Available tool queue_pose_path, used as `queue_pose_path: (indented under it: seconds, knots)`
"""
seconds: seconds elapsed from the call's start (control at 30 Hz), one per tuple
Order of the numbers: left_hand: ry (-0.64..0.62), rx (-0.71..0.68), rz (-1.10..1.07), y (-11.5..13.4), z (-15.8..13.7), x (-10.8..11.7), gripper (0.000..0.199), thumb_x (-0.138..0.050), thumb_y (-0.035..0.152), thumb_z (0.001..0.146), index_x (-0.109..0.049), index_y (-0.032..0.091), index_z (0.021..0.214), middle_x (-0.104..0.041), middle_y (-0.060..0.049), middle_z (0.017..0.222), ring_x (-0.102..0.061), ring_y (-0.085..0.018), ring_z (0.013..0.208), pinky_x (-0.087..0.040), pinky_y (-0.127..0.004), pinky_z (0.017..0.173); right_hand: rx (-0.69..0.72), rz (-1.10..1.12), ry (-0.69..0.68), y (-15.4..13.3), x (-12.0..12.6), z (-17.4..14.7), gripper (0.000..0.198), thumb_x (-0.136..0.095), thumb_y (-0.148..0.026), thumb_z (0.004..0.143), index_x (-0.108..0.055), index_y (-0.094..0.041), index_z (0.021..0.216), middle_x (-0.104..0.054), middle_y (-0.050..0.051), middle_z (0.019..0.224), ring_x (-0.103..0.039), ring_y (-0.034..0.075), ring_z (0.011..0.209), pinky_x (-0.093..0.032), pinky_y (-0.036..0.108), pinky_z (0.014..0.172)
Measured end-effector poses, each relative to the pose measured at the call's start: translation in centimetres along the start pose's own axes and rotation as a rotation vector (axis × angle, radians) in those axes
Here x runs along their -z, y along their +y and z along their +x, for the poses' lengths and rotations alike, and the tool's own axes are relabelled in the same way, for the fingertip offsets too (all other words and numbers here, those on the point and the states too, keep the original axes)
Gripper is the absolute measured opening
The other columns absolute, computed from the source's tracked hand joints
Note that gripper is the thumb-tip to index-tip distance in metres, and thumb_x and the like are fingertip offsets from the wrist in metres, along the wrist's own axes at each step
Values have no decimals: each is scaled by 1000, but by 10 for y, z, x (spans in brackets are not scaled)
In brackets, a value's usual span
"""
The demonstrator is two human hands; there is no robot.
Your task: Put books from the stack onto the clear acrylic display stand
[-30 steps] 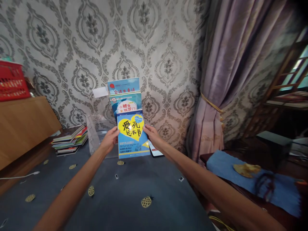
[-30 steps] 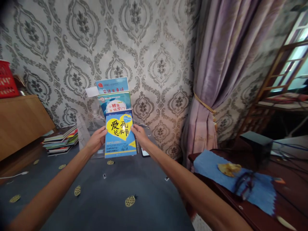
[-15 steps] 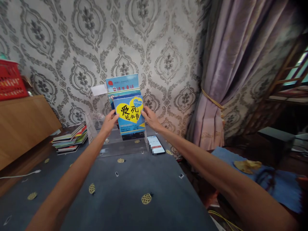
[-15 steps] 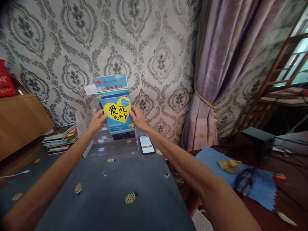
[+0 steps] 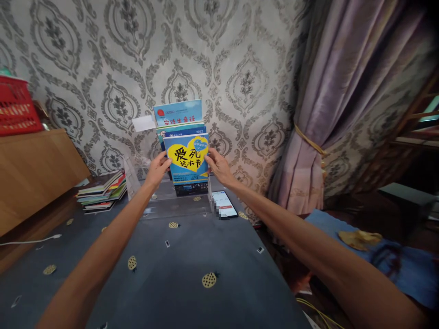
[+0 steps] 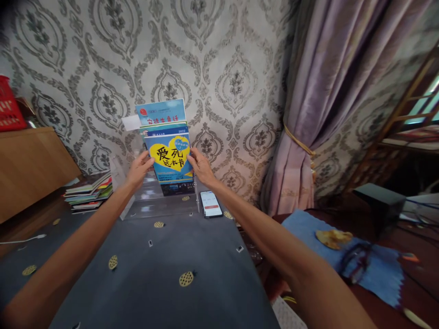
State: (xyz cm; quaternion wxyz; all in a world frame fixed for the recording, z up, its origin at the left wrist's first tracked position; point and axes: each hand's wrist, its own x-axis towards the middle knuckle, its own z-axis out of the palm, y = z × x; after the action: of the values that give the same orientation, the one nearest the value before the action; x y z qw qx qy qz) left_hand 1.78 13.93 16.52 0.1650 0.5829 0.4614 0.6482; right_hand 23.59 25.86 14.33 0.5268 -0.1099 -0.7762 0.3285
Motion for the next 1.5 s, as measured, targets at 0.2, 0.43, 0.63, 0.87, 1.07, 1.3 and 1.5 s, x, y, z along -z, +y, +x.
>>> queue_pose_path:
  seconds: [0.2,0.43,0.63,0.87,1.07,1.3,1.5]
  knots:
    - [7,-36,9,2,3,1,57,-74,52,78,-65,18,123,-77,-7,99,-72,-23,85,-55,-28,66,30,-60,26,-7,1,4,33,-46,-54,97,-58,-26,111,-57,-1,79,-55,16,63,-53,29,56]
    - [21,-15,4,0,-2,2,59,-73,51,78,-63,17,125,-77,-8,101,-72,-23,84,-55,-28,64,4,-78,-2,-8,-2,3,30,-45,-50,97,-56,-24,106,-58,0,81,-58,18,67,-54,33,62]
    - [17,-17,18,-2,-10,2,54,-72,52,79,-64,17,119,-76,-7,98,-71,-22,81,-54,-27,62,-28,-37,-16,-7,-5,-4,29,-45,-50,96,-53,-24,106,-55,-1,80,-56,16,63,-49,29,53]
    - [40,-34,-11,11,-10,0,54,-75,52,76,-65,17,116,-77,-6,92,-70,-20,76,-53,-25,60,5,-61,2,-20,-3,-2,30,-44,-53,97,-53,-24,102,-52,-2,75,-53,16,63,-48,29,56]
    - [50,-130,53,27,-2,0,58,-74,55,78,-65,17,121,-76,-5,88,-69,-18,75,-54,-25,62,50,-51,40,-34,0,4,38,-43,-61,96,-54,-25,102,-50,0,76,-51,17,64,-49,30,56]
    - [42,-172,118,29,-4,5,58,-71,58,79,-66,18,120,-75,-7,92,-69,-21,80,-54,-28,65,59,-83,29,-36,-3,3,43,-40,-65,96,-56,-27,108,-55,2,81,-55,20,70,-53,33,61]
    - [82,-157,158,21,-8,12,54,-69,57,81,-66,18,119,-74,-7,89,-68,-21,78,-53,-29,67,59,-113,14,-31,-11,2,40,-41,-59,98,-57,-25,112,-59,3,85,-58,20,70,-58,40,72]
